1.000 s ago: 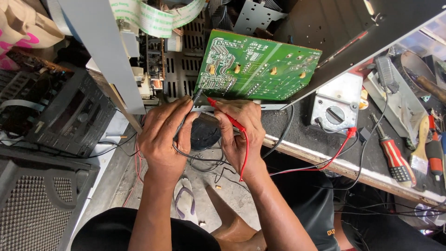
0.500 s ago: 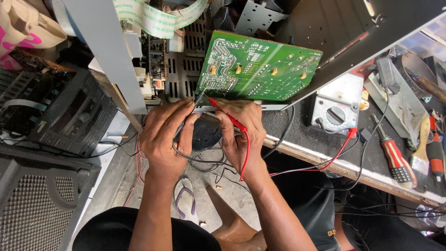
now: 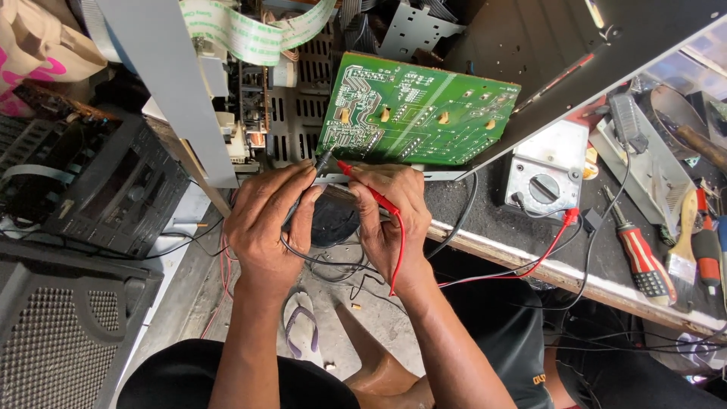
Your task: The person is performing diagnostic tests on a green circuit board inside an electronic device using an analog multimeter.
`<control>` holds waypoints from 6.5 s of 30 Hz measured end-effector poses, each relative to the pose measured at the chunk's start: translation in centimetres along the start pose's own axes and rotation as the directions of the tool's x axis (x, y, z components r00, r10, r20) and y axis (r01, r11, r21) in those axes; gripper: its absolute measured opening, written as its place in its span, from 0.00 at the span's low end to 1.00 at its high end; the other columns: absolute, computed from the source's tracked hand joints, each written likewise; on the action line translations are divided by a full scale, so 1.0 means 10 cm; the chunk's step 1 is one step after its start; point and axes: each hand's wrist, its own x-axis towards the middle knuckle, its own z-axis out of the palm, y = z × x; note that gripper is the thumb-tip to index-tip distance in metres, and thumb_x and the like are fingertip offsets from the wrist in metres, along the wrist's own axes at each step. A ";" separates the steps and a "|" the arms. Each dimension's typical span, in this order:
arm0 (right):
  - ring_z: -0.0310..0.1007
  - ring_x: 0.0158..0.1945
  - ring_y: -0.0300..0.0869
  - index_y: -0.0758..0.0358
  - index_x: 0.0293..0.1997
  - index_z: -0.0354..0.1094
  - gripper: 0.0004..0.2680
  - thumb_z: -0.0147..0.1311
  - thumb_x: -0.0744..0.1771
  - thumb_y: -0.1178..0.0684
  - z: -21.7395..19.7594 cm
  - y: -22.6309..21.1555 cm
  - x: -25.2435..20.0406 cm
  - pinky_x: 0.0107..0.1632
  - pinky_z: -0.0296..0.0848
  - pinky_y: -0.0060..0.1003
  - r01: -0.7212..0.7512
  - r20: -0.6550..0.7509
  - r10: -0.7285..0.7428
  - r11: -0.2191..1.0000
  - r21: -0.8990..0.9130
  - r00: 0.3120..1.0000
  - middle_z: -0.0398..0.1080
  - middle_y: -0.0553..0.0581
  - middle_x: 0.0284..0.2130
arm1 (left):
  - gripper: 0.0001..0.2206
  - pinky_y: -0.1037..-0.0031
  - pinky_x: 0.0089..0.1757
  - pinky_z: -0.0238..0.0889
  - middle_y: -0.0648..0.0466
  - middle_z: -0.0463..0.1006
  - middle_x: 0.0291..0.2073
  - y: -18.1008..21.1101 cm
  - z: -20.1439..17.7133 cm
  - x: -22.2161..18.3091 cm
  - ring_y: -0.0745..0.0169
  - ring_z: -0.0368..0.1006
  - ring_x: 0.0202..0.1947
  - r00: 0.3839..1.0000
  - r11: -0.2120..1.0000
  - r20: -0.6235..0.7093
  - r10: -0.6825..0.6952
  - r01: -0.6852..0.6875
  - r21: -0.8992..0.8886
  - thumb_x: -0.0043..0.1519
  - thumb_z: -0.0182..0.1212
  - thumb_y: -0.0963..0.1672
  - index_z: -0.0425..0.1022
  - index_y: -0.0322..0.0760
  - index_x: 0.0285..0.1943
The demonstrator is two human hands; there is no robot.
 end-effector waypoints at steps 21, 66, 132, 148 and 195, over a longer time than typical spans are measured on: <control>0.78 0.40 0.53 0.61 0.44 0.76 0.04 0.59 0.68 0.55 -0.01 0.03 0.00 0.49 0.72 0.44 -0.007 -0.015 0.006 1.000 -0.012 1.000 0.79 0.57 0.38 | 0.06 0.60 0.48 0.75 0.43 0.84 0.46 -0.02 0.01 0.01 0.46 0.80 0.44 0.999 0.999 0.025 0.047 -0.048 0.024 0.66 0.68 0.38 0.83 0.27 0.49; 0.79 0.42 0.54 0.63 0.42 0.75 0.02 0.59 0.68 0.58 0.04 0.00 -0.01 0.53 0.70 0.43 -0.016 -0.034 0.016 1.000 0.005 0.999 0.79 0.59 0.38 | 0.07 0.60 0.46 0.77 0.44 0.83 0.46 0.01 -0.01 0.04 0.47 0.81 0.45 0.999 0.999 0.005 0.037 -0.037 0.014 0.65 0.69 0.38 0.83 0.31 0.51; 0.77 0.41 0.54 0.63 0.44 0.75 0.03 0.59 0.68 0.58 0.06 -0.01 -0.06 0.52 0.70 0.44 -0.032 -0.031 0.031 0.999 -0.031 0.999 0.78 0.59 0.37 | 0.08 0.58 0.47 0.76 0.45 0.84 0.46 -0.01 -0.01 0.00 0.45 0.81 0.46 0.999 0.999 -0.005 -0.034 0.034 -0.035 0.65 0.69 0.38 0.82 0.31 0.53; 0.78 0.43 0.54 0.62 0.45 0.76 0.04 0.59 0.68 0.58 0.06 0.04 -0.08 0.53 0.71 0.44 -0.028 -0.062 0.028 1.000 -0.009 0.998 0.79 0.58 0.39 | 0.08 0.56 0.47 0.75 0.41 0.83 0.46 0.00 0.01 -0.01 0.42 0.80 0.45 1.000 0.999 0.006 -0.022 0.022 -0.042 0.66 0.69 0.36 0.82 0.25 0.53; 0.75 0.42 0.51 0.62 0.43 0.76 0.02 0.58 0.69 0.58 0.10 0.00 -0.14 0.54 0.69 0.42 -0.056 -0.035 0.054 0.998 -0.042 0.998 0.78 0.59 0.39 | 0.09 0.60 0.46 0.77 0.45 0.84 0.45 -0.02 0.00 0.01 0.44 0.81 0.45 0.998 0.997 -0.051 -0.038 0.034 -0.069 0.64 0.69 0.37 0.82 0.31 0.52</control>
